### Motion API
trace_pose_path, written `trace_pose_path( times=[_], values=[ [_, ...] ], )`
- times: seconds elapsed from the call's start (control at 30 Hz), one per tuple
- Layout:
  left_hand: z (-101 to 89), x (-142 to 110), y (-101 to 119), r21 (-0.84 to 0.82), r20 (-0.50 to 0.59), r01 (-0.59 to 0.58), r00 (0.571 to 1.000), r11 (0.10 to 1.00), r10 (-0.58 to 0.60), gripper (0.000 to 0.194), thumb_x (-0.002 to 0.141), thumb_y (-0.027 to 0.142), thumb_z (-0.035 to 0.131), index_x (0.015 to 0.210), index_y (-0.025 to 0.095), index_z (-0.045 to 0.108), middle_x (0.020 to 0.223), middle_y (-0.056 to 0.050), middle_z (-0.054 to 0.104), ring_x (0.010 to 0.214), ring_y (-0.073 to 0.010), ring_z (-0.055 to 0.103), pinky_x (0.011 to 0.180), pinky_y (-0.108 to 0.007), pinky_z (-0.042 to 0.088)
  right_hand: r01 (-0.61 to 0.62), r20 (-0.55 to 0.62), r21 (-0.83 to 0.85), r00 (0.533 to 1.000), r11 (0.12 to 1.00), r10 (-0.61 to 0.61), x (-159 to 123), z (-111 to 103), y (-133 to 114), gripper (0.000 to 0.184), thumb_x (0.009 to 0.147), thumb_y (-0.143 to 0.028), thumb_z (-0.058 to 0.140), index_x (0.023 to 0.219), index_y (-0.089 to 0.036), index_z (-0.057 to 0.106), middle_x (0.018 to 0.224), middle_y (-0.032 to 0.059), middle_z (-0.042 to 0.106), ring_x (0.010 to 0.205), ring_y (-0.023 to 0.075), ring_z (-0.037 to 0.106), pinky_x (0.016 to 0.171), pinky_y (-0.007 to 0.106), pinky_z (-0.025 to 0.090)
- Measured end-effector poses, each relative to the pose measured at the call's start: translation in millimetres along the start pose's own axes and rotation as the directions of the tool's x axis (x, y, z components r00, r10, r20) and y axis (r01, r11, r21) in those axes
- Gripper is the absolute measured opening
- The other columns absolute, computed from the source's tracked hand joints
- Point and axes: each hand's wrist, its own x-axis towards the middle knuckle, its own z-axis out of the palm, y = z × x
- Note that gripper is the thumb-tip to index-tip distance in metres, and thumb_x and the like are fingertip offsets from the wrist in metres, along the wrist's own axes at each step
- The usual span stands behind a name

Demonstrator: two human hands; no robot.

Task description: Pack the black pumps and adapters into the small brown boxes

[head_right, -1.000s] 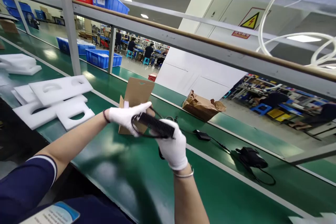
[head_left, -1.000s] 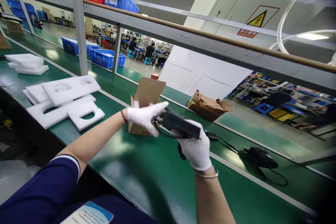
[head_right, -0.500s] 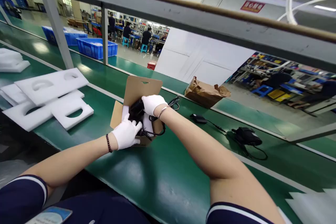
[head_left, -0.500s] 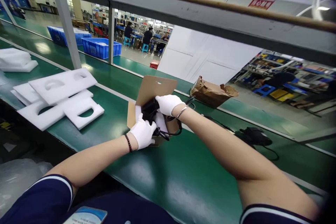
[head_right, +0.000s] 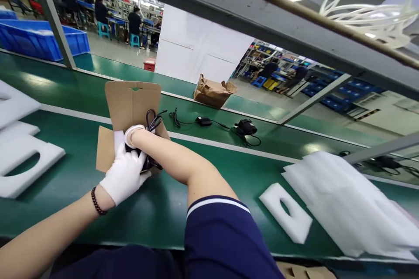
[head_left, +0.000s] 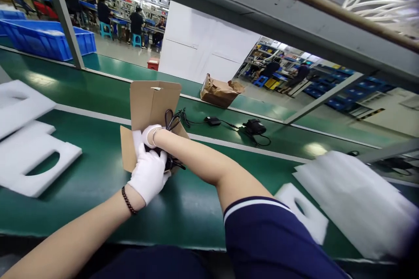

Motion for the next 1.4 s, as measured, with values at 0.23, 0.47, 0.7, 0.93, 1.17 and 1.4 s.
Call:
trace_pose_path(
  times=[0.23, 0.47, 0.7, 0.93, 1.17, 1.4],
  values=[
    [-31.9, 0.3, -38.2, -0.221, 0.089, -0.197, 0.971, 0.955, 0.221, 0.06, 0.094, 0.064, 0.041, 0.112, 0.012, 0.064, 0.098, -0.016, 0.07, 0.098, -0.0365, 0.065, 0.094, -0.053, 0.041, 0.056, -0.213, -0.092, 0.974, 0.994, -0.075, -78.7, -18.2, 62.6, 0.044, 0.087, -0.044, 0.061, 0.119, -0.016, 0.069, 0.111, 0.0106, 0.071, 0.1, 0.0246, 0.065, 0.085, 0.03, 0.049],
    [-50.4, 27.5, -56.6, -0.058, -0.042, -0.418, 0.908, 0.907, 0.416, 0.08, 0.072, 0.026, 0.072, 0.144, 0.017, 0.039, 0.143, -0.018, 0.049, 0.115, -0.0377, 0.057, 0.091, -0.047, 0.047, -0.009, -0.466, 0.376, 0.862, 0.926, 0.198, -123.9, 42.0, 138.0, 0.046, 0.091, -0.047, 0.059, 0.125, -0.017, 0.062, 0.118, 0.0079, 0.069, 0.103, 0.0203, 0.064, 0.084, 0.026, 0.047],
    [-31.0, 75.5, -44.3, -0.332, -0.104, -0.324, 0.946, 0.886, 0.307, 0.13, 0.064, 0.032, 0.077, 0.155, 0.018, -0.015, 0.156, -0.023, 0.03, 0.132, -0.0375, 0.046, 0.098, -0.042, 0.046, -0.136, -0.507, 0.232, 0.828, 0.963, 0.24, -161.8, 37.0, 85.2, 0.033, 0.099, -0.033, 0.039, 0.088, -0.017, 0.065, 0.087, 0.0075, 0.07, 0.079, 0.02, 0.063, 0.069, 0.027, 0.043],
    [-30.0, 100.8, -58.0, -0.548, -0.157, -0.271, 0.963, 0.791, 0.22, 0.13, 0.061, 0.016, 0.066, 0.15, 0.017, -0.029, 0.145, -0.02, 0.046, 0.114, -0.027, 0.062, 0.088, -0.031, 0.051, 0.076, -0.456, 0.449, 0.876, 0.89, 0.155, -165.4, 60.4, 64.1, 0.029, 0.093, -0.036, 0.049, 0.071, -0.018, 0.058, 0.07, -0.0015, 0.059, 0.066, 0.0135, 0.053, 0.06, 0.023, 0.035],
    [-31.6, 105.4, -72.5, -0.461, 0.011, -0.295, 0.941, 0.837, 0.338, 0.063, 0.059, 0.02, 0.067, 0.121, 0.015, 0.057, 0.105, -0.007, 0.07, 0.088, -0.0249, 0.067, 0.07, -0.028, 0.05, -0.203, -0.565, 0.376, 0.723, 0.904, 0.397, -149.9, 74.7, 16.8, 0.02, 0.094, -0.027, 0.048, 0.085, -0.018, 0.064, 0.093, 0.0077, 0.067, 0.082, 0.0196, 0.061, 0.068, 0.026, 0.037],
    [-38.9, 100.1, -87.8, -0.218, 0.07, -0.467, 0.868, 0.857, 0.491, 0.053, 0.061, 0.008, 0.06, 0.113, 0.019, 0.064, 0.102, -0.005, 0.071, 0.089, -0.0228, 0.066, 0.073, -0.027, 0.046, -0.101, -0.495, 0.531, 0.769, 0.842, 0.404, -122.9, 88.9, -9.6, 0.02, 0.095, -0.03, 0.051, 0.084, -0.02, 0.064, 0.088, 0.0049, 0.071, 0.085, 0.0197, 0.067, 0.071, 0.024, 0.042]
  ],
)
